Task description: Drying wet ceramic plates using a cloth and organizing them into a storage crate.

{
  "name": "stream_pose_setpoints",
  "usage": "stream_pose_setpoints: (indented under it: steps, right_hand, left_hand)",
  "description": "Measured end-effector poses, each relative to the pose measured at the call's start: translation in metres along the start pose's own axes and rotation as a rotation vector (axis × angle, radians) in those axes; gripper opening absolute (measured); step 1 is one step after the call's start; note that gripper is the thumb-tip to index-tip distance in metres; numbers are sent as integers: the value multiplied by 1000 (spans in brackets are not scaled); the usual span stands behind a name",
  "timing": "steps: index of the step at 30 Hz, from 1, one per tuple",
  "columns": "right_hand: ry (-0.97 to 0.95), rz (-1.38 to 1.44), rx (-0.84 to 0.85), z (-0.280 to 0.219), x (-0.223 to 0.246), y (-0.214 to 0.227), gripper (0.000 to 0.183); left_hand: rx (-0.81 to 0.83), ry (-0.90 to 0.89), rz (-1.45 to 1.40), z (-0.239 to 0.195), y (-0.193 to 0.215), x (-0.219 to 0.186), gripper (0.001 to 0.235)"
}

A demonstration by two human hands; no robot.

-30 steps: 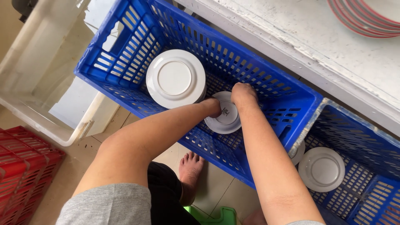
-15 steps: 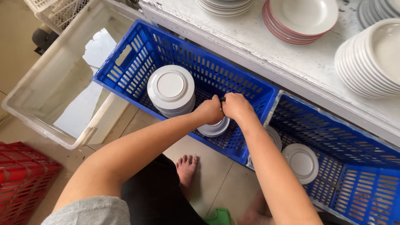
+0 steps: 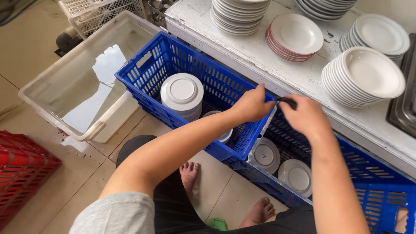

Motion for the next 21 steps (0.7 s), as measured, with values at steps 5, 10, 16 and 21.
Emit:
stream_pose_setpoints:
  steps: [5, 10, 16, 21]
  right_hand:
    - [-238, -39, -197, -24, -64, 47, 43]
    - [-300, -51, -357, -45, -136, 85, 44]
    - [-393, -168, -603, -40, -226, 108, 53]
    - [-428, -102, -630, -26, -239, 111, 57]
  left_hand:
    - [-148, 11, -275, 26, -10, -50, 75]
    - [-238, -75, -323, 70, -24, -94, 65]
    - [-237, 55, -407, 90, -30, -127, 46]
    - [-204, 205, -500, 93, -39, -139, 66]
Point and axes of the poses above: each hand's wrist, its own z-axis towards the middle knuckle, its own y-axis out of the back of the hand, x = y × z, the point moved 5 cm from there along z, towards the middle knuckle, and after that the axes turned 8 degrees about y, right-handed, at the moved point
